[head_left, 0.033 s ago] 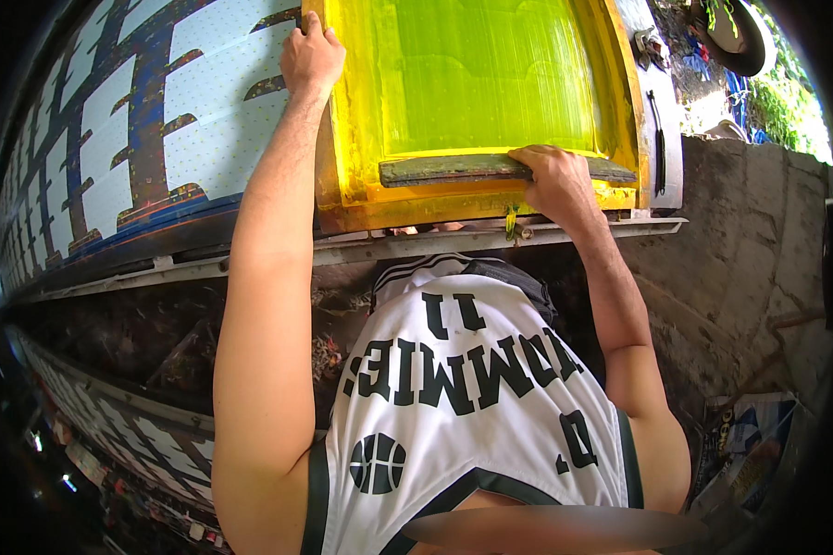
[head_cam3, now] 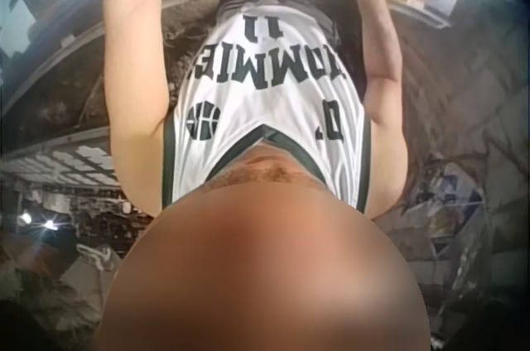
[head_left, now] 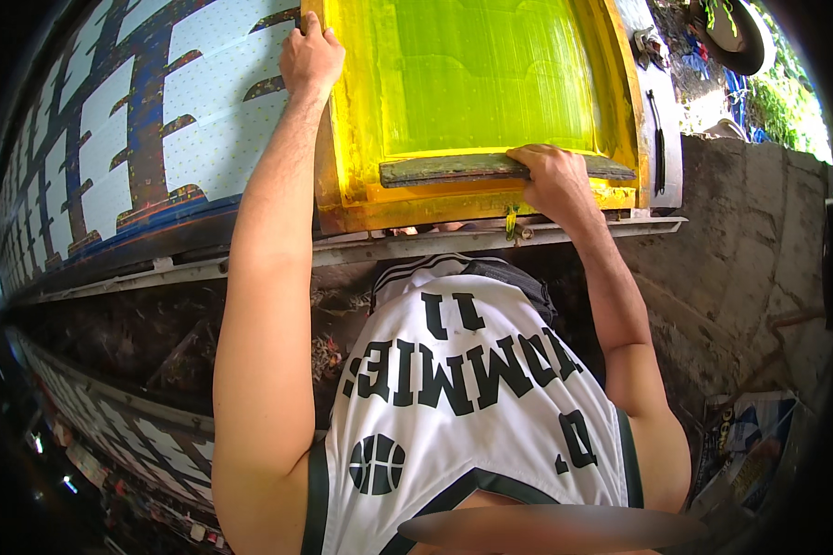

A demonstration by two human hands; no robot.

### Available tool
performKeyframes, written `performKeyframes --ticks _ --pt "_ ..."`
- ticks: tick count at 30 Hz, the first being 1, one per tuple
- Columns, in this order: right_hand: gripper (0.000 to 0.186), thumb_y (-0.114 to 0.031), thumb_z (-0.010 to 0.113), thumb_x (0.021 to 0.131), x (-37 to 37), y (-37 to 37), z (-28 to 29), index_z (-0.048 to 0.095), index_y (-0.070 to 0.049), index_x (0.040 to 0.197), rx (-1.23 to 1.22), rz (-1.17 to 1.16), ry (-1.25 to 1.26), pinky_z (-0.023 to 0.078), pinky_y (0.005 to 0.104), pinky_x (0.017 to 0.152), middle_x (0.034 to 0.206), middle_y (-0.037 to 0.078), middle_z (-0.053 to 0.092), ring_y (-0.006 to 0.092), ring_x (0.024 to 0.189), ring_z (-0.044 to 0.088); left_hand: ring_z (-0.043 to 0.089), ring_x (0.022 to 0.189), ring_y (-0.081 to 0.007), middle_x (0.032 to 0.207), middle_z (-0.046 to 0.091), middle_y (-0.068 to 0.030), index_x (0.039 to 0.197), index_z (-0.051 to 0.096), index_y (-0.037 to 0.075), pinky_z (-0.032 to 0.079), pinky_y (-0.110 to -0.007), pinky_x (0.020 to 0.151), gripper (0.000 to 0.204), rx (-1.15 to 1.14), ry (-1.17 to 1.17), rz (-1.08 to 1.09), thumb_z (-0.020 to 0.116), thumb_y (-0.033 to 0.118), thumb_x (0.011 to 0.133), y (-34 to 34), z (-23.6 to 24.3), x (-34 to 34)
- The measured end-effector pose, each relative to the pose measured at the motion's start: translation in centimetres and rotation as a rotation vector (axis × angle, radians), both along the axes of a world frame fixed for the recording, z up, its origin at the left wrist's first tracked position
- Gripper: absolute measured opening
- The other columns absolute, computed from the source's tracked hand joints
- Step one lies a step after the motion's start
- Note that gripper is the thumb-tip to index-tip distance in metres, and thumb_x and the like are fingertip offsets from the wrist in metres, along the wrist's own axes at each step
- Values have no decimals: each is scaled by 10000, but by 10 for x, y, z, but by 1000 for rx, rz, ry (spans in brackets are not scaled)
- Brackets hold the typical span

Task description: The person uses a squeegee to spread green ink across a screen-printing frame held over a surface. The person repeatedly pulls the squeegee across the screen to distribute the ink evenly.

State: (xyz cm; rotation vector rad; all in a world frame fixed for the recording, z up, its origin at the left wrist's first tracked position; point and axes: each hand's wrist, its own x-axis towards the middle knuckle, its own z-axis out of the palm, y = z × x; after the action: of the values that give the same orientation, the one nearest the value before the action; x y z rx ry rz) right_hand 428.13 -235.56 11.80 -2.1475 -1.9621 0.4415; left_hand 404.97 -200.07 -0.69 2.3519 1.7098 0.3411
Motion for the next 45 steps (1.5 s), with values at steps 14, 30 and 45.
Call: performKeyframes --ticks 14,30,45 --pt "416 -44 747 753 54 123 -60 775 -70 1167 104 -53 -176 613 459 927 1162 123 783 339 1115 741 668 1190 -377 1230 682 -221 1610 535 93 573 -515 1011 551 104 37 14 565 316 1107 -4 4 4" --pt "235 -206 723 832 204 406 -77 818 -64 993 59 2 -342 631 503 850 993 217 797 393 975 780 709 1141 -363 1244 688 -186 1612 557 188 613 -511 920 533 155 141 66 559 391 1120 -5 -4 6" --pt "275 -238 722 901 209 396 -63 806 -136 1142 81 23 -397 659 491 858 1044 145 805 351 988 799 716 1072 -345 1145 704 -149 1590 587 168 627 -494 875 516 164 100 65 600 346 1106 -8 5 8"
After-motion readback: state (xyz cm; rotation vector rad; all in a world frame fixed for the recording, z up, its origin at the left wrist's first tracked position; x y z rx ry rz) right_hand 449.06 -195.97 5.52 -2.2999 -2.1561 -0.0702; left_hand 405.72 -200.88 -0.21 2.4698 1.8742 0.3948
